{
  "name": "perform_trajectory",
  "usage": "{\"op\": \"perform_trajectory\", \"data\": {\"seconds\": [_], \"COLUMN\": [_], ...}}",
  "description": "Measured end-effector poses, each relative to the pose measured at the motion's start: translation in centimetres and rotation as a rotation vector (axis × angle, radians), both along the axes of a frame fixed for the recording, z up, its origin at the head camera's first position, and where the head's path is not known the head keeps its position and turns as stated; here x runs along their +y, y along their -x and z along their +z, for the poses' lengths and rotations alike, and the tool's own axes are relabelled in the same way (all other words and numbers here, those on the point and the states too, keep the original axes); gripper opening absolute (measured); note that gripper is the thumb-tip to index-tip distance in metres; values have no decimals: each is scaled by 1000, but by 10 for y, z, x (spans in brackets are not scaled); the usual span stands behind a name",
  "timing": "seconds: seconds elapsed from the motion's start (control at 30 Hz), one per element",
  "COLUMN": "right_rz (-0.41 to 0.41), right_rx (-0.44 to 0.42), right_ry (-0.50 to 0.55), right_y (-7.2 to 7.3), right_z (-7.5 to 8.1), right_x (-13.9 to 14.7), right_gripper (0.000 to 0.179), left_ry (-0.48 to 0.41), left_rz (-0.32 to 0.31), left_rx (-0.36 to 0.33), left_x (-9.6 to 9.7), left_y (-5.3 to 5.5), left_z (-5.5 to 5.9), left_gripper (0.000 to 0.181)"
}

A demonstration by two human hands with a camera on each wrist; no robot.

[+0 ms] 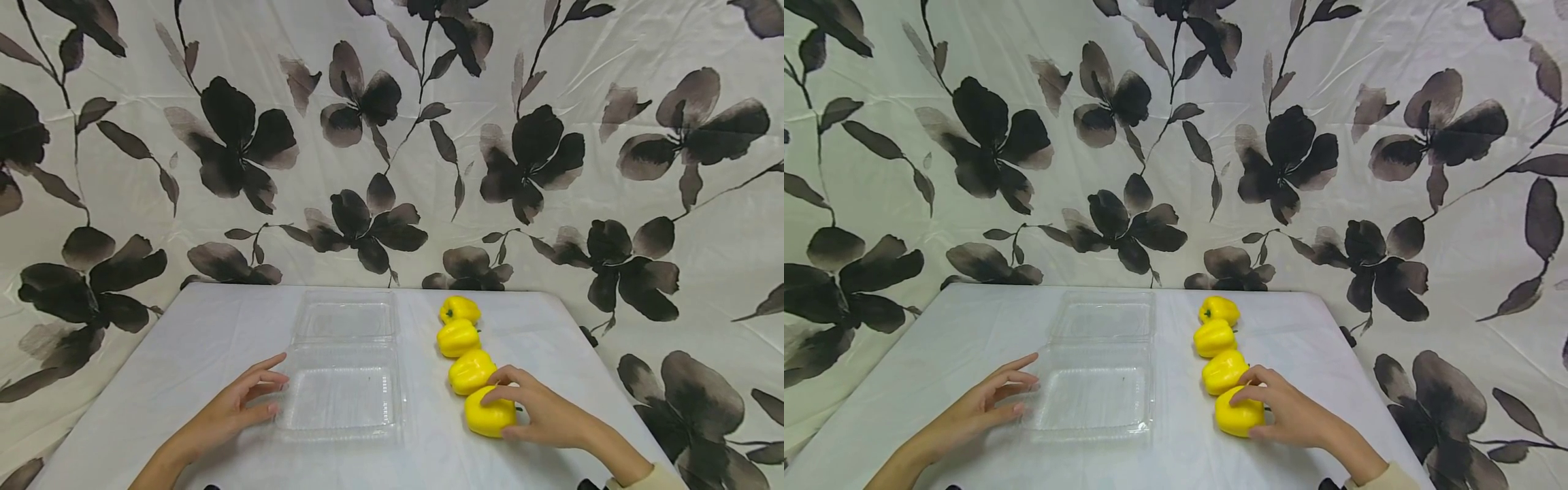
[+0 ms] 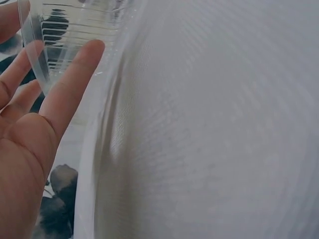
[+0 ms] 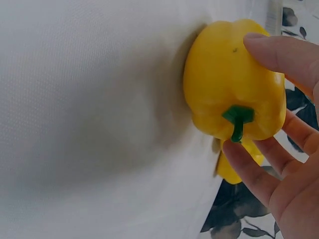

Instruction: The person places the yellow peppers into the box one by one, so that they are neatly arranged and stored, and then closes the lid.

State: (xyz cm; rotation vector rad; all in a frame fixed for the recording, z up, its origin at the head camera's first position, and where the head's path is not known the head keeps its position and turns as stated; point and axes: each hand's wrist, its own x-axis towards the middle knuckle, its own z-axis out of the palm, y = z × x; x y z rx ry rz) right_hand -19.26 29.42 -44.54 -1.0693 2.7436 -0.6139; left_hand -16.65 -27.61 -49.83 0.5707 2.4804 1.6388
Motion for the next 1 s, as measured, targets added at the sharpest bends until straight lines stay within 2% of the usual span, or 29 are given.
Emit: {"op": "perform_trajectory", "data": {"seconds": [0.3,0.83,1.0], "right_rz": [15,39,39], "right_rx": [0,24,1], "right_ry": [0,4,6], "right_y": [1,2,1], "right_z": [-1,-5,-3], "right_x": [0,1,0], "right_gripper": [47,44,41], "left_ry": [4,0,7], "left_rz": [2,38,60], "left_rx": [6,-44,-62], "left_x": [1,3,4], "left_y": [0,-1,-1], "left_z": [0,-1,-1], "left_gripper": [41,44,43]}}
